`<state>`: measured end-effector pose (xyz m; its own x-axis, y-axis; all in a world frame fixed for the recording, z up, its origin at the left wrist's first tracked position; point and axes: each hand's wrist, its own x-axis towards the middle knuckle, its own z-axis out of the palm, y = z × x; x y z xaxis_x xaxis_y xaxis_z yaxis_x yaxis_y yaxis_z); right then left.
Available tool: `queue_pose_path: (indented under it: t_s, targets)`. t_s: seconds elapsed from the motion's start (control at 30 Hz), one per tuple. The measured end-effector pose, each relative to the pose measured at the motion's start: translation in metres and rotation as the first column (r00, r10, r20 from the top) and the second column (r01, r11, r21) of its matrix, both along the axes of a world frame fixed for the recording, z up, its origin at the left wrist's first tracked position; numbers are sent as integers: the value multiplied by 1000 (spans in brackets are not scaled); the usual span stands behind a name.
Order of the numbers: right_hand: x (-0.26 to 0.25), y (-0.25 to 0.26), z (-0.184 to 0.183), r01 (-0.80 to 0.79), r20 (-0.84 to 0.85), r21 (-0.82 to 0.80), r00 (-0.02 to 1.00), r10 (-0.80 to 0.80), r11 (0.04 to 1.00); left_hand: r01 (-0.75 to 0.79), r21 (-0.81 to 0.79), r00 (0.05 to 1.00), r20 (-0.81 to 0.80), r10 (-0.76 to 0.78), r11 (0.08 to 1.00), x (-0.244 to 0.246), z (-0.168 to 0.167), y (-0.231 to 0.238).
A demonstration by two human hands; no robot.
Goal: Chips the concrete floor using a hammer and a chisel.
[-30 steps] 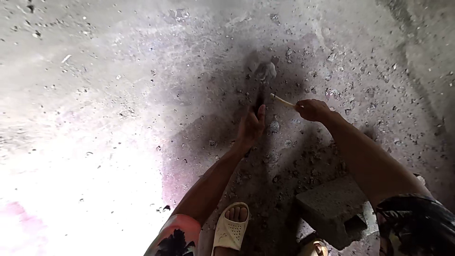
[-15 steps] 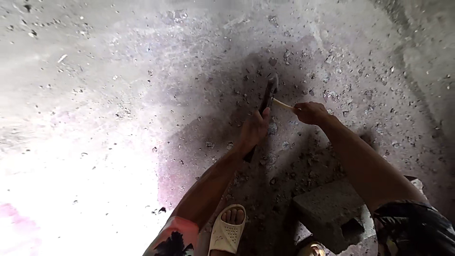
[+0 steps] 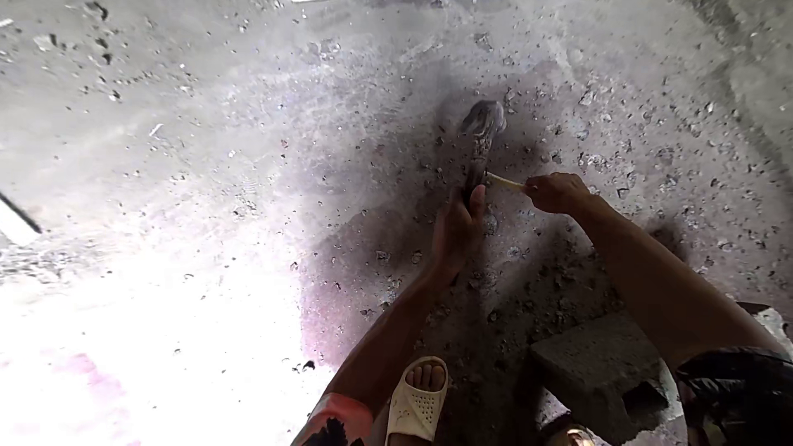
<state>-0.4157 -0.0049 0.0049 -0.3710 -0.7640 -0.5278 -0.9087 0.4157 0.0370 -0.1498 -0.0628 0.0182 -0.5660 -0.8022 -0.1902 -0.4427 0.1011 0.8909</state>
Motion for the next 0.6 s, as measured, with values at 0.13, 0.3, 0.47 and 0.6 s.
queue_pose_path:
  t_s: [0.13,0.3,0.47,0.6]
  targets:
    - [7,0,1,9,-17,-16,1000,-9,1000,102,164,978,166,-130,981,-11,-27,-18]
    - [10,-8,5,-1,-37,-16,999,1,1000,24,121,999,41,-29,992,3,12,-22]
    - [23,-19,13,-15,-90,27,996,18,1000,73,131,980,174,-95,989,-7,-34,-19]
    - [37,-33,24,-34,-156,80,987,46,996,67,256,978,173,-113,964,26,-36,-17]
